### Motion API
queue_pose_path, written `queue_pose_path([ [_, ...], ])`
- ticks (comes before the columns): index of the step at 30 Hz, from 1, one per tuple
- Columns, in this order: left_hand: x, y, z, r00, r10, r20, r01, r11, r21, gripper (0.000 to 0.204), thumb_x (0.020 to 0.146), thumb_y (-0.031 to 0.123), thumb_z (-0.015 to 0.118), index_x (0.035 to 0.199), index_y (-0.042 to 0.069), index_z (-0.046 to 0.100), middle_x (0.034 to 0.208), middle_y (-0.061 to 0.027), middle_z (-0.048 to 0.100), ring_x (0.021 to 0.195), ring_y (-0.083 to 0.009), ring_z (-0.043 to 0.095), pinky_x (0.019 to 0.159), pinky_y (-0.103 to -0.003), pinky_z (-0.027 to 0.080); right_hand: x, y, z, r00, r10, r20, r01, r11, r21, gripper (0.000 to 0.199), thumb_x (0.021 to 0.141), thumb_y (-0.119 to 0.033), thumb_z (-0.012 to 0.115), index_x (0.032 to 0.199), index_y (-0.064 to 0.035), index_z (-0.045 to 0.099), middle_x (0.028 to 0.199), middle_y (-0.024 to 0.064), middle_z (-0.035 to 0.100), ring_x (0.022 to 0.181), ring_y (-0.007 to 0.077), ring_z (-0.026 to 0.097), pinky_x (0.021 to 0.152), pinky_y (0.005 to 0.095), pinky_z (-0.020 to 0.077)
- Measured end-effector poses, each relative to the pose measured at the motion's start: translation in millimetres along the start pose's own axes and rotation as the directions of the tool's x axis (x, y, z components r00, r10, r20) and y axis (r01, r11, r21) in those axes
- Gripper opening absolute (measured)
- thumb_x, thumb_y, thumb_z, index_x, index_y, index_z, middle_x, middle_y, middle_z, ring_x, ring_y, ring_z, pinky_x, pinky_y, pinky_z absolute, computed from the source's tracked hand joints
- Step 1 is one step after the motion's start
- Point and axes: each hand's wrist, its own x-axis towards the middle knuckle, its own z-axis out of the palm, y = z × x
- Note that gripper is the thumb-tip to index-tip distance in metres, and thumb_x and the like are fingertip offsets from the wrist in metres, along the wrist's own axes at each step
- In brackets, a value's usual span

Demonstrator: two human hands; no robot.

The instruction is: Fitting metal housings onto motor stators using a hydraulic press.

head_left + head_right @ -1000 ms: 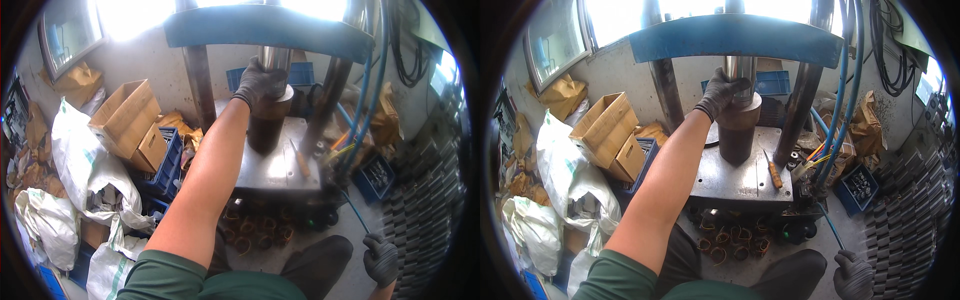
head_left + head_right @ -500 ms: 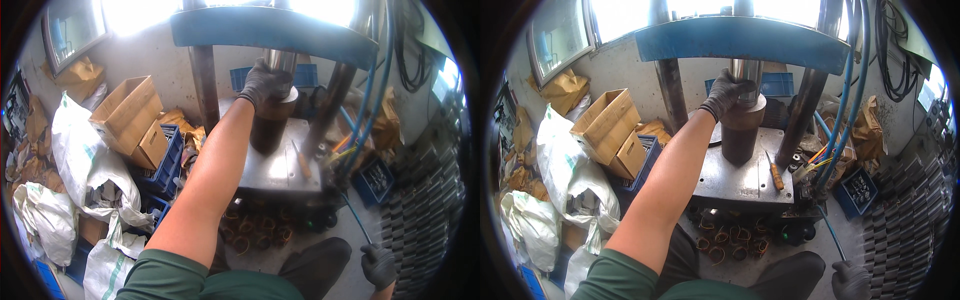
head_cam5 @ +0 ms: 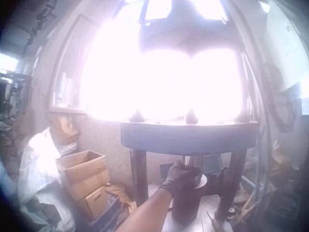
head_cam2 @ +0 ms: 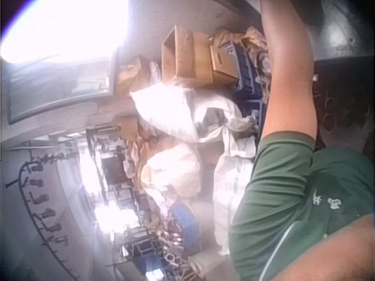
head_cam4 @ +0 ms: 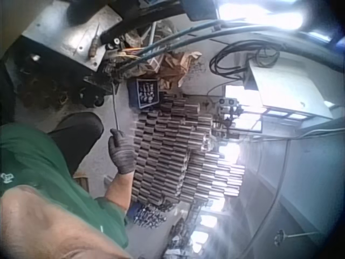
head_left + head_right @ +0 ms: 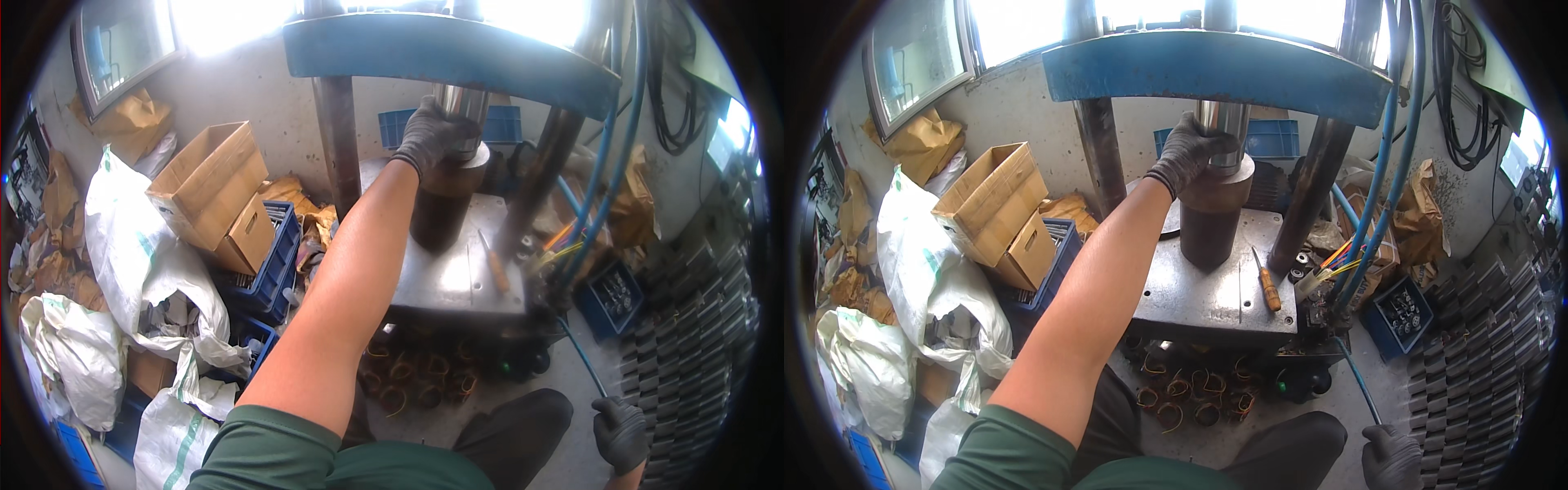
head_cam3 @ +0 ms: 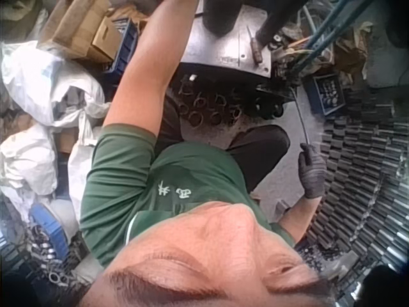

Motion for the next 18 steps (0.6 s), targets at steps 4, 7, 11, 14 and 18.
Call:
queue_pose_path([
  [4,1.8,-4.2,-1.9,1.0,0.008,-0.008,-0.008,1.0,-0.006,0.073,0.066,0.034,0.095,0.114,-0.004,0.056,0.104,-0.0201,0.072,0.096,-0.0247,0.071,0.089,-0.035,0.056,2.8,-7.7,-8.0,0.996,0.014,0.091,-0.013,1.0,-0.016,0.017,0.08,-0.007,0.065,0.096,-0.0064,0.071,0.086,0.0186,0.069,0.078,0.041,0.067,0.072,0.0498,0.053],
  [7,-1.0,-3.1,-2.0,1.0,0.009,0.012,-0.008,0.998,-0.057,0.072,0.065,0.033,0.096,0.112,-0.004,0.056,0.103,-0.0196,0.072,0.096,-0.024,0.071,0.088,-0.035,0.057,0.4,3.6,-3.0,0.987,-0.041,0.155,0.048,0.998,-0.038,0.017,0.08,-0.008,0.066,0.096,-0.0077,0.071,0.084,0.0183,0.068,0.077,0.0412,0.066,0.071,0.0499,0.0527],
  [11,1.0,0.3,2.8,1.0,0.022,0.014,-0.022,0.999,-0.045,0.072,0.064,0.034,0.098,0.11,-0.003,0.057,0.103,-0.0195,0.072,0.095,-0.0236,0.071,0.087,-0.035,0.057,-1.3,3.9,-2.3,0.998,0.057,-0.025,-0.056,0.998,0.01,0.017,0.08,-0.009,0.067,0.097,-0.0087,0.072,0.084,0.0176,0.069,0.077,0.0409,0.066,0.07,0.0498,0.0529],
  [14,5.0,-10.8,-4.7,1.0,0.02,-0.016,-0.02,1.0,-0.007,0.071,0.064,0.034,0.097,0.11,-0.003,0.057,0.103,-0.0197,0.072,0.095,-0.024,0.071,0.086,-0.035,0.057,4.0,2.4,-8.9,0.977,-0.093,0.194,0.104,0.994,-0.045,0.017,0.081,-0.007,0.066,0.097,-0.0093,0.072,0.085,0.0178,0.07,0.076,0.0408,0.067,0.07,0.0496,0.053],
  [18,2.0,-3.6,1.2,0.999,0.037,0.0,-0.037,0.999,-0.029,0.07,0.065,0.034,0.096,0.11,-0.003,0.057,0.103,-0.0201,0.072,0.095,-0.0243,0.071,0.086,-0.035,0.057,3.3,1.9,-4.4,0.998,-0.01,0.061,0.01,1.0,-0.008,0.017,0.081,-0.006,0.066,0.097,-0.0092,0.071,0.084,0.0176,0.07,0.075,0.0402,0.067,0.07,0.0491,0.0534],
])
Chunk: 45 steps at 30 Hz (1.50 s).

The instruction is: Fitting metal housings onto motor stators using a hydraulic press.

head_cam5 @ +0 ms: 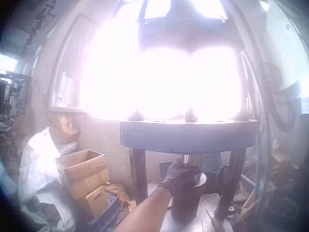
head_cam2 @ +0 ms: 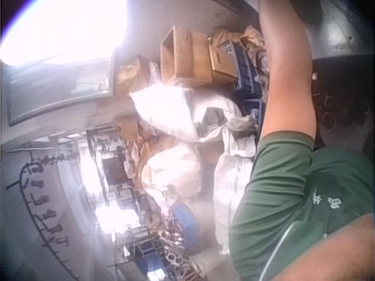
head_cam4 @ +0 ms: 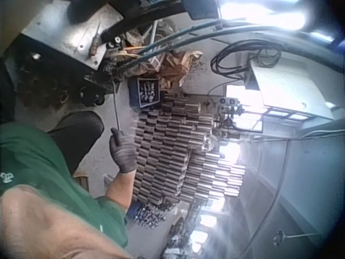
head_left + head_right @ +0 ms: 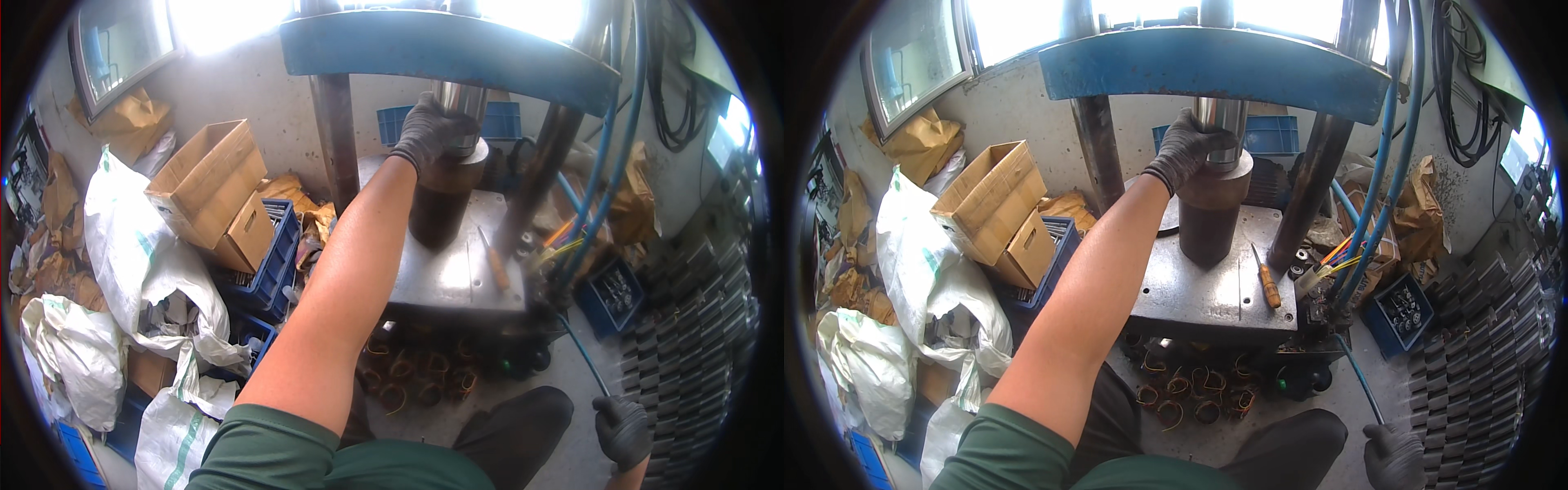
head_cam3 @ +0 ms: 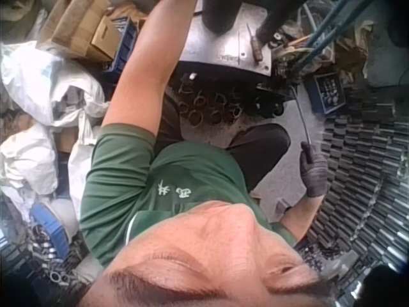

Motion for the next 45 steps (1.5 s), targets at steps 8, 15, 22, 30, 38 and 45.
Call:
queue_pose_path([
  [8,-1.0,-2.1,-4.6,0.999,-0.032,-0.018,0.033,0.998,0.054,0.073,0.064,0.035,0.095,0.112,-0.004,0.058,0.103,-0.0205,0.072,0.095,-0.0246,0.072,0.086,-0.035,0.057,1.7,-3.3,-4.3,0.985,-0.014,0.171,0.024,0.998,-0.056,0.016,0.081,-0.005,0.064,0.095,-0.0079,0.071,0.084,0.0167,0.071,0.077,0.0399,0.068,0.071,0.0482,0.0541],
  [15,-1.0,-0.3,-1.1,1.0,-0.001,-0.005,0.001,0.999,0.034,0.074,0.064,0.035,0.096,0.112,-0.006,0.057,0.103,-0.0208,0.072,0.094,-0.0241,0.072,0.085,-0.035,0.058,0.5,-5.3,-4.1,0.997,0.0,-0.078,-0.006,0.997,-0.083,0.015,0.082,-0.008,0.065,0.095,-0.0088,0.072,0.082,0.0162,0.071,0.077,0.0389,0.068,0.07,0.0484,0.0539],
  [22,-3.7,1.8,-5.0,1.0,-0.014,-0.012,0.014,1.0,-0.014,0.07,0.063,0.03,0.098,0.107,-0.005,0.057,0.1,-0.0185,0.071,0.092,-0.0231,0.071,0.083,-0.034,0.058,8.4,5.4,-2.4,0.999,-0.032,-0.025,0.032,0.999,-0.01,0.019,0.083,-0.004,0.064,0.1,-0.0059,0.072,0.078,0.0171,0.068,0.074,0.0389,0.067,0.07,0.0472,0.0529],
  [30,-8.2,7.9,1.6,1.0,0.019,0.001,-0.019,0.994,-0.105,0.081,0.063,0.028,0.096,0.121,-0.002,0.049,0.111,-0.0181,0.068,0.101,-0.0219,0.068,0.091,-0.034,0.056,105.5,21.8,-46.5,0.766,0.044,-0.641,-0.063,0.998,-0.006,0.013,0.096,-0.003,0.058,0.104,0.0022,0.067,0.09,0.018,0.065,0.083,0.036,0.065,0.077,0.0419,0.0501],
  [38,0.3,0.9,4.2,0.994,0.089,-0.07,-0.081,0.991,0.11,0.105,0.066,0.04,0.085,0.146,-0.003,0.032,0.123,-0.0242,0.065,0.116,-0.0361,0.066,0.103,-0.038,0.051,204.4,63.3,-85.1,0.78,-0.274,-0.563,0.13,0.95,-0.282,0.033,0.105,-0.03,0.058,0.101,0.0019,0.067,0.092,0.0187,0.067,0.082,0.0352,0.064,0.078,0.0404,0.049],
  [45,-46.1,40.5,-0.5,1.0,-0.011,-0.009,0.013,0.979,0.202,0.094,0.072,0.04,0.085,0.142,-0.003,0.039,0.124,-0.0243,0.064,0.118,-0.0371,0.064,0.102,-0.041,0.051,202.1,61.8,-85.7,0.792,-0.018,-0.61,-0.067,0.991,-0.117,0.04,0.095,-0.035,0.071,0.117,-0.0022,0.071,0.101,0.0188,0.071,0.094,0.0374,0.067,0.092,0.044,0.0501],
])
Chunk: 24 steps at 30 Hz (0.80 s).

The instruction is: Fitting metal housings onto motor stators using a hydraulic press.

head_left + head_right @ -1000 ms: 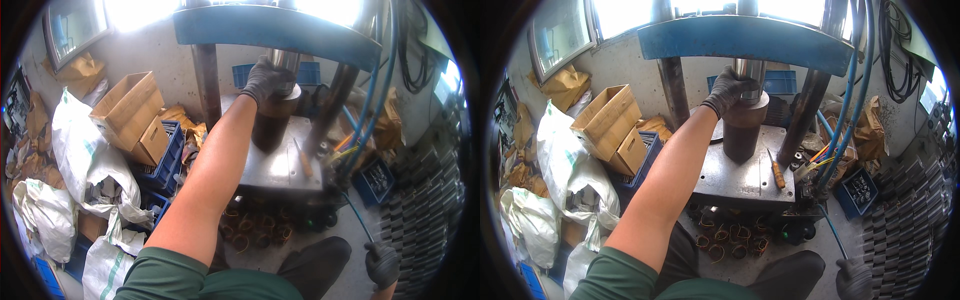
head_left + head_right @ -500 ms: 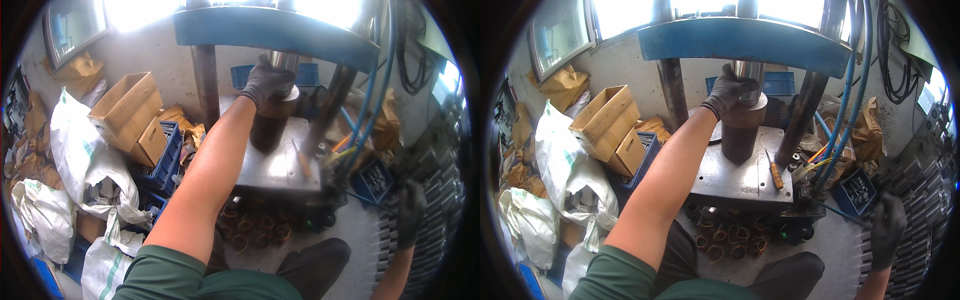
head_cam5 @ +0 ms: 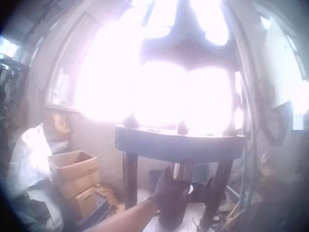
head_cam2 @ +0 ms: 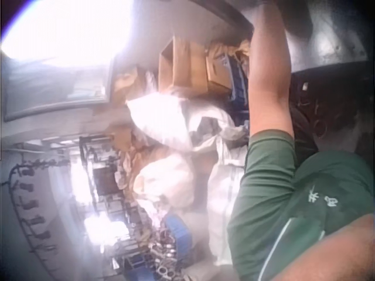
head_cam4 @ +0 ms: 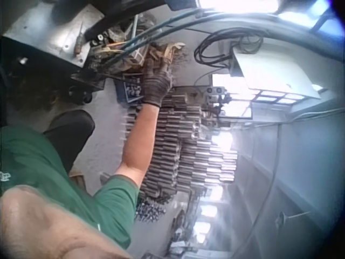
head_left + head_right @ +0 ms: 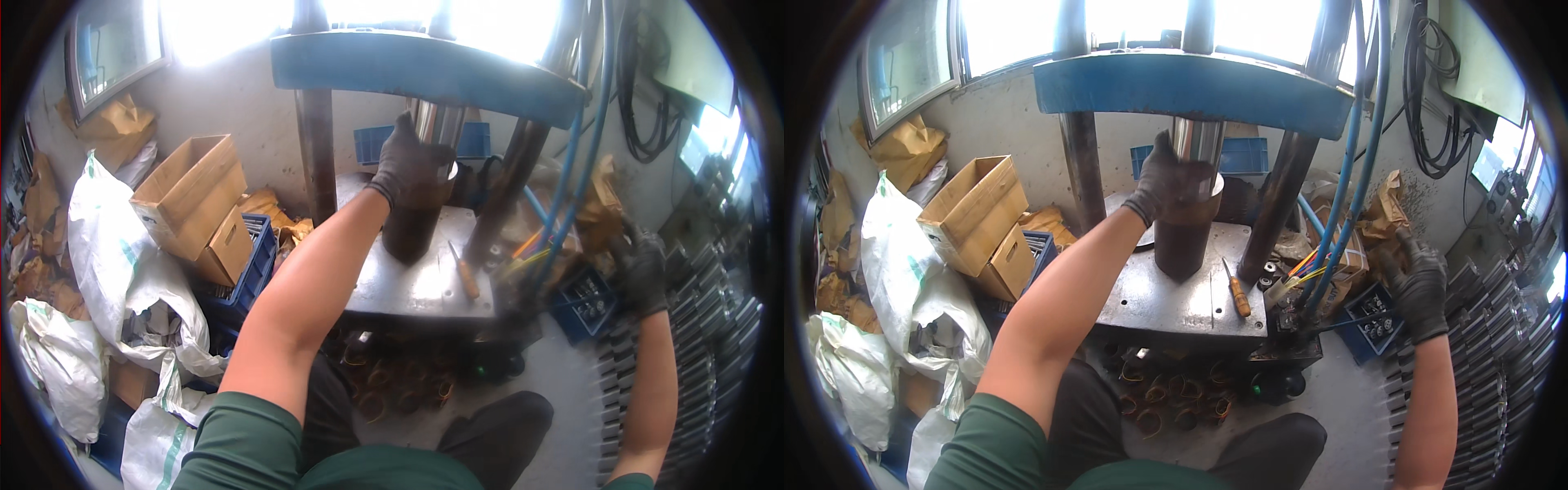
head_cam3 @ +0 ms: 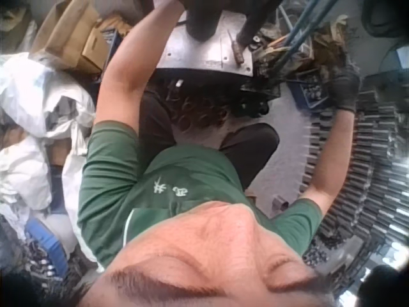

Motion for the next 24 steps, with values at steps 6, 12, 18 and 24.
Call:
queue_pose_path([
  [6,-71.6,-11.3,7.7,0.944,0.258,-0.204,-0.292,0.943,-0.158,0.081,0.071,0.023,0.086,0.136,0.002,0.044,0.118,-0.0142,0.063,0.106,-0.0275,0.066,0.091,-0.043,0.057,-41.6,-28.7,-24.1,0.982,-0.184,-0.037,0.175,0.969,-0.175,0.025,0.086,-0.018,0.07,0.106,-0.0035,0.066,0.099,0.0181,0.069,0.1,0.0396,0.063,0.096,0.0497,0.046],
  [12,-187.4,-64.9,32.2,0.994,-0.044,0.096,0.105,0.312,-0.944,0.066,0.085,0.014,0.079,0.14,0.004,0.043,0.122,-0.0104,0.061,0.105,-0.0229,0.066,0.086,-0.043,0.06,-133.5,-74.6,-54.2,0.958,-0.226,0.175,0.234,0.972,-0.023,0.025,0.08,-0.01,0.07,0.103,-0.0029,0.064,0.101,0.0187,0.065,0.096,0.0399,0.062,0.092,0.0509,0.0481],
  [18,-233.8,-108.3,40.3,0.656,-0.441,0.612,0.613,-0.16,-0.773,0.063,0.085,0.017,0.081,0.135,0.007,0.044,0.122,-0.0138,0.06,0.109,-0.0308,0.066,0.091,-0.051,0.061,-166.6,-171.5,-12.0,0.921,-0.32,0.222,0.236,0.913,0.334,0.04,0.079,-0.018,0.077,0.115,-0.0042,0.065,0.104,0.0163,0.067,0.101,0.0371,0.064,0.098,0.0534,0.0469],
  [24,-224.4,-100.7,36.4,0.73,-0.43,0.532,0.577,-0.03,-0.816,0.072,0.088,0.018,0.081,0.14,0.006,0.033,0.128,-0.0199,0.054,0.113,-0.0347,0.064,0.091,-0.053,0.06,-133.3,-256.3,120.7,0.907,-0.207,0.367,0.013,0.885,0.466,0.07,0.076,-0.025,0.086,0.133,-0.0016,0.053,0.114,0.0178,0.065,0.104,0.0374,0.064,0.097,0.0474,0.0515],
])
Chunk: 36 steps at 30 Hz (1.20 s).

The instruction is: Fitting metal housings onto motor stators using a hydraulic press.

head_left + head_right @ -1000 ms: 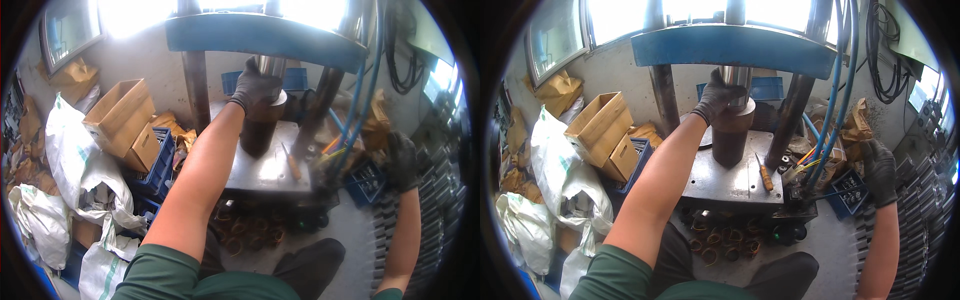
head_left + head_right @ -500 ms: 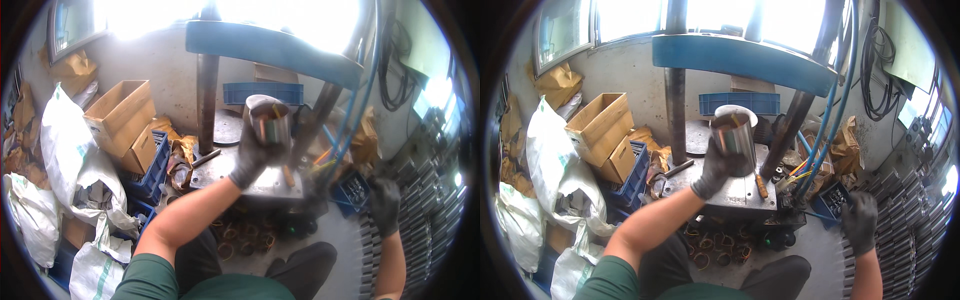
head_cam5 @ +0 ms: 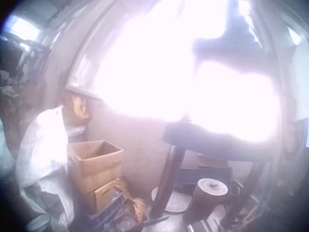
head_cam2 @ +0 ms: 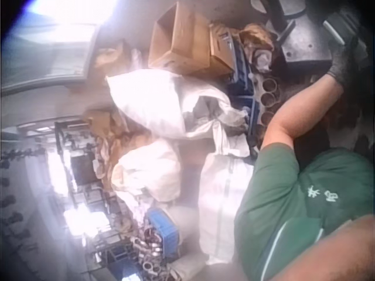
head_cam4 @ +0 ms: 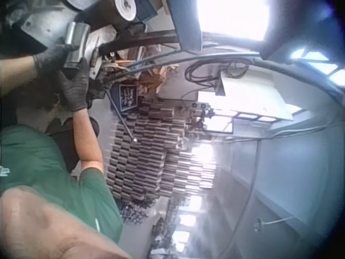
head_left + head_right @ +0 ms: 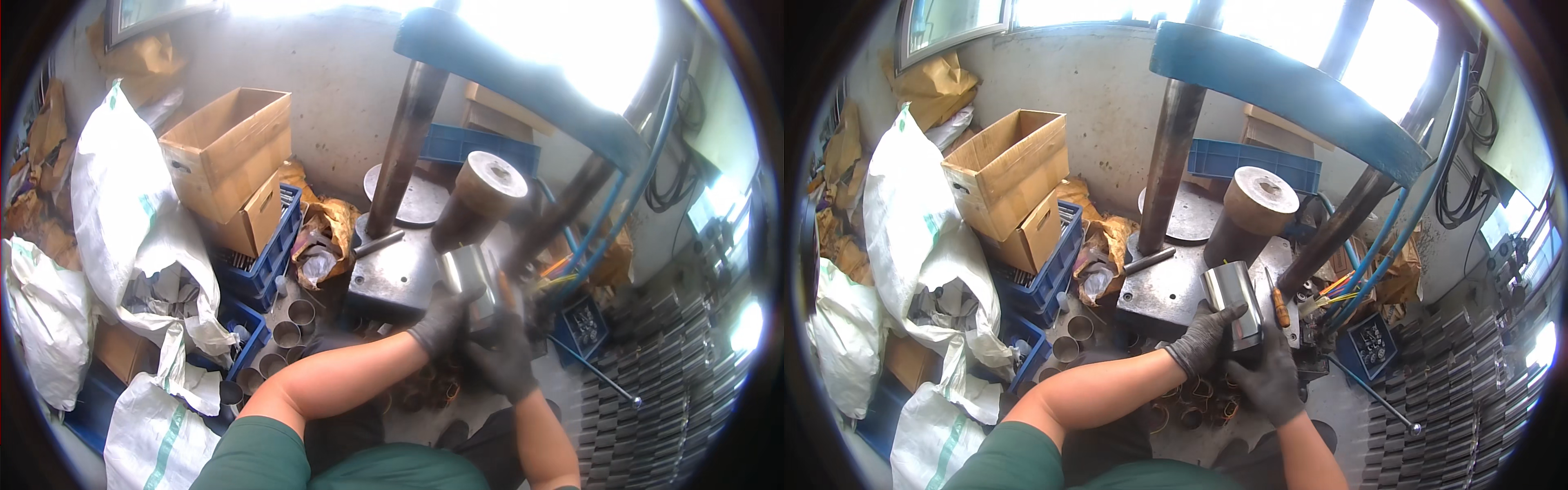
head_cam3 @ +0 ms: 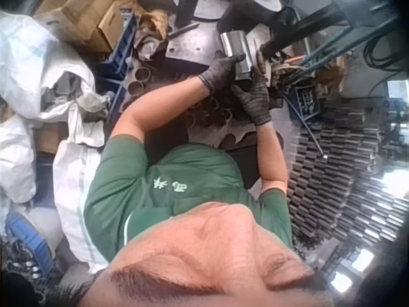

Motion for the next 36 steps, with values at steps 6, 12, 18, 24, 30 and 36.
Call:
queue_pose_path([
  [6,14.0,38.0,-4.3,0.959,0.281,0.038,-0.28,0.916,0.286,0.083,0.085,0.035,0.086,0.14,0.002,0.033,0.13,-0.0175,0.054,0.121,-0.0267,0.058,0.1,-0.041,0.054,56.0,23.0,63.4,0.933,-0.152,-0.325,0.131,0.988,-0.086,0.075,0.076,-0.023,0.089,0.134,-0.0025,0.047,0.117,0.0149,0.064,0.103,0.0248,0.066,0.09,0.0342,0.0541],
  [12,59.1,91.9,-35.2,0.284,0.955,0.078,-0.512,0.083,0.855,0.069,0.084,0.024,0.082,0.139,-0.001,0.049,0.133,-0.0209,0.053,0.13,-0.0336,0.049,0.112,-0.042,0.041,87.1,22.5,80.3,0.996,0.088,0.019,-0.089,0.995,0.052,0.086,0.068,-0.032,0.091,0.138,-0.0001,0.052,0.116,0.0192,0.06,0.113,0.0292,0.06,0.094,0.041,0.0519],
  [18,60.1,100.3,-34.2,0.854,0.519,0.04,-0.084,0.062,0.995,0.077,0.079,0.035,0.086,0.143,0.009,0.054,0.139,-0.0222,0.055,0.134,-0.0381,0.053,0.114,-0.047,0.043,96.6,38.7,72.0,0.985,0.054,0.162,-0.082,0.982,0.171,0.091,0.07,-0.036,0.091,0.142,0.0028,0.051,0.124,0.0211,0.054,0.113,0.0319,0.059,0.097,0.0406,0.0516],
  [24,58.7,98.2,-35.8,0.827,0.562,0.015,-0.103,0.126,0.987,0.074,0.078,0.033,0.087,0.142,0.01,0.056,0.134,-0.0218,0.062,0.128,-0.036,0.059,0.111,-0.046,0.046,58.7,69.6,64.4,0.997,0.012,0.074,-0.016,0.999,0.05,0.088,0.074,-0.032,0.09,0.143,0.0049,0.051,0.127,0.0208,0.056,0.119,0.0273,0.059,0.1,0.0393,0.0514],
  [30,78.2,90.5,-46.4,0.823,0.568,-0.004,-0.163,0.242,0.957,0.069,0.079,0.028,0.087,0.137,0.006,0.058,0.118,-0.0252,0.069,0.113,-0.0374,0.068,0.103,-0.047,0.052,29.5,93.6,18.6,0.947,0.291,0.135,-0.26,0.446,0.857,0.091,0.075,-0.031,0.09,0.146,0.0065,0.046,0.136,0.0175,0.058,0.121,0.0242,0.061,0.101,0.0363,0.0528],
  [36,81.2,89.9,-50.7,0.799,0.6,-0.04,-0.146,0.258,0.955,0.05,0.092,0.037,0.073,0.129,0.005,0.062,0.11,-0.0264,0.072,0.107,-0.0383,0.07,0.097,-0.046,0.053,117.6,91.6,-13.3,0.855,0.163,-0.492,0.134,0.848,0.513,0.05,0.096,-0.028,0.071,0.134,0.0005,0.053,0.125,0.0101,0.06,0.113,0.02,0.06,0.096,0.0372,0.0506],
])
